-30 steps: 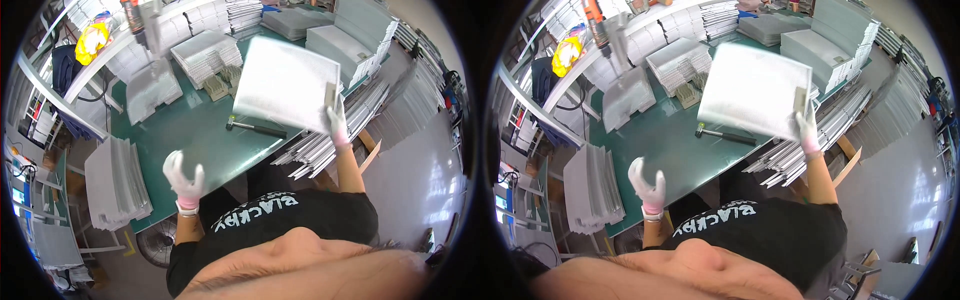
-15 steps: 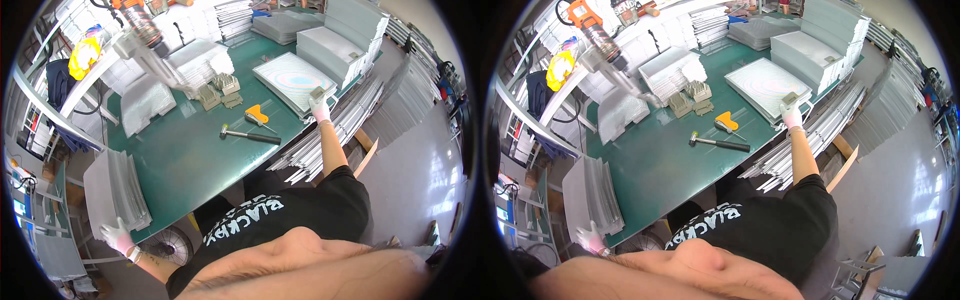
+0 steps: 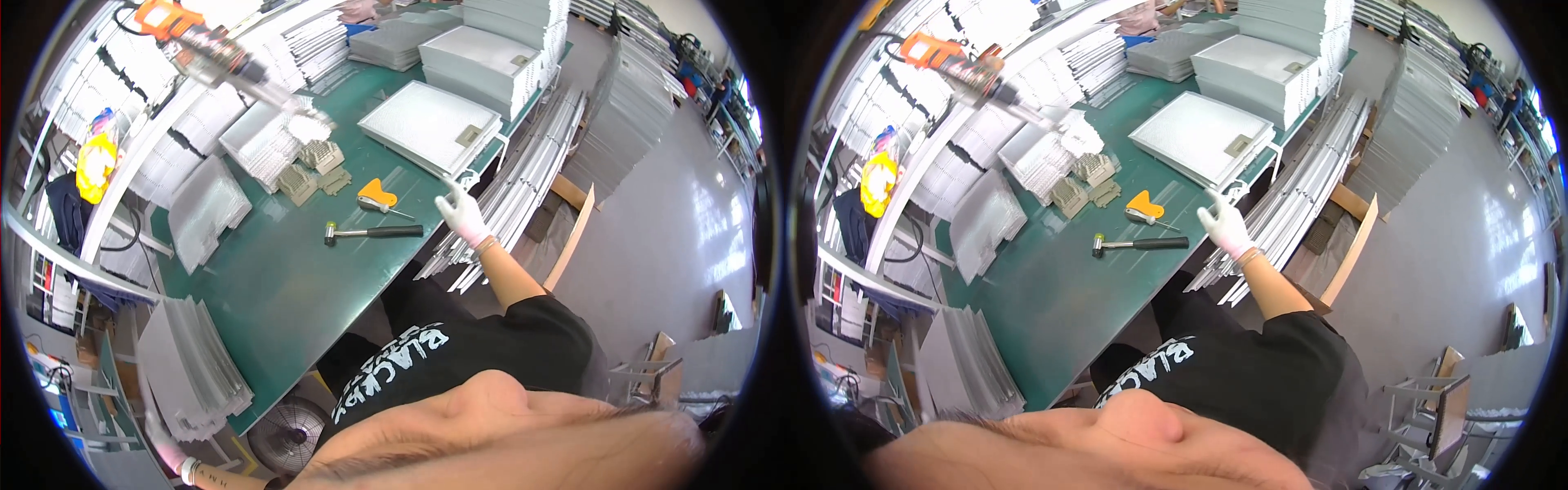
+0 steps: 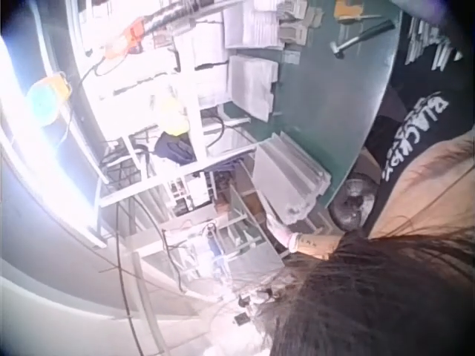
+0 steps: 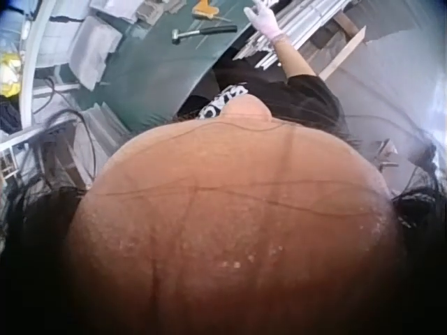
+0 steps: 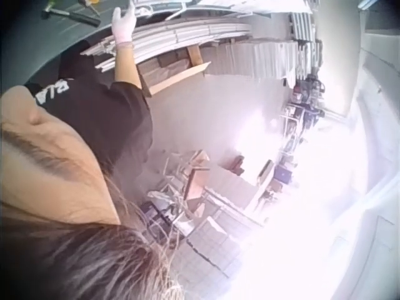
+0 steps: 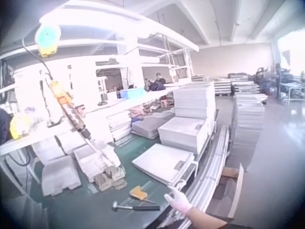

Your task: Assembling industrial filter components by attaching frames and using an electric screwdriver.

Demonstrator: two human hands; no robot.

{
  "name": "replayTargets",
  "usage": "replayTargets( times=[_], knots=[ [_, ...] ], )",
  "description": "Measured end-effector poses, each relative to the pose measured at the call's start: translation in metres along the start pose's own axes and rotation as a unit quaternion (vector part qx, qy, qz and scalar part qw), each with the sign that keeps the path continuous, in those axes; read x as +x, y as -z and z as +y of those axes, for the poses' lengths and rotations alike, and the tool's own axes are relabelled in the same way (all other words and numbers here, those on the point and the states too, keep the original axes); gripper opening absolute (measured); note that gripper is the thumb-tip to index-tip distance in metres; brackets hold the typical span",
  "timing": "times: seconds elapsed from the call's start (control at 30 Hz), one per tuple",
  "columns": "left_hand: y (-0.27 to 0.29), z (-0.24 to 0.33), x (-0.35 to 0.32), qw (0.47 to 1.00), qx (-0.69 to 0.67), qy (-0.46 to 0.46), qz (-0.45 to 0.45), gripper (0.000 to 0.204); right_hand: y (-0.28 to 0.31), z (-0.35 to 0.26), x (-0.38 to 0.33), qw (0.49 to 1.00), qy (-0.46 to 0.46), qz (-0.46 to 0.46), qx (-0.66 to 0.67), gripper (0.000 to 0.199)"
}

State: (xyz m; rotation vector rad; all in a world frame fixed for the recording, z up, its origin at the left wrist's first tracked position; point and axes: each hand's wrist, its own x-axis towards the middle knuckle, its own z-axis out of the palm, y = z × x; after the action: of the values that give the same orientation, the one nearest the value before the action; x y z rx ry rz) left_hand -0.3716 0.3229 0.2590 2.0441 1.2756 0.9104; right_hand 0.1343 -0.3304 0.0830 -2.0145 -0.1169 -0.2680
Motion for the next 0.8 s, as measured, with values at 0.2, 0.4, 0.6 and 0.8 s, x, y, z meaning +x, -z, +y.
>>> replayTargets(
  times=[0.2,0.4,0.6,0.8],
  knots=[
    [0.012,0.055,-0.076,0.985,-0.044,-0.167,-0.005,0.056,-0.012,-0.01,-0.041,0.997,0.017,-0.047,0.052,0.049],
    [-0.133,0.14,-0.219,0.936,0.035,-0.351,-0.007,0.063,-0.042,-0.056,-0.071,0.982,0.118,-0.075,0.124,0.041],
    [-0.294,0.114,-0.3,0.937,0.27,-0.168,-0.143,0.085,-0.102,-0.08,-0.116,0.922,0.309,-0.216,0.087,0.037],
    [-0.32,0.085,-0.296,0.879,0.191,-0.335,-0.28,0.054,-0.15,-0.087,-0.124,0.802,0.434,-0.383,-0.148,0.034]
  ],
)
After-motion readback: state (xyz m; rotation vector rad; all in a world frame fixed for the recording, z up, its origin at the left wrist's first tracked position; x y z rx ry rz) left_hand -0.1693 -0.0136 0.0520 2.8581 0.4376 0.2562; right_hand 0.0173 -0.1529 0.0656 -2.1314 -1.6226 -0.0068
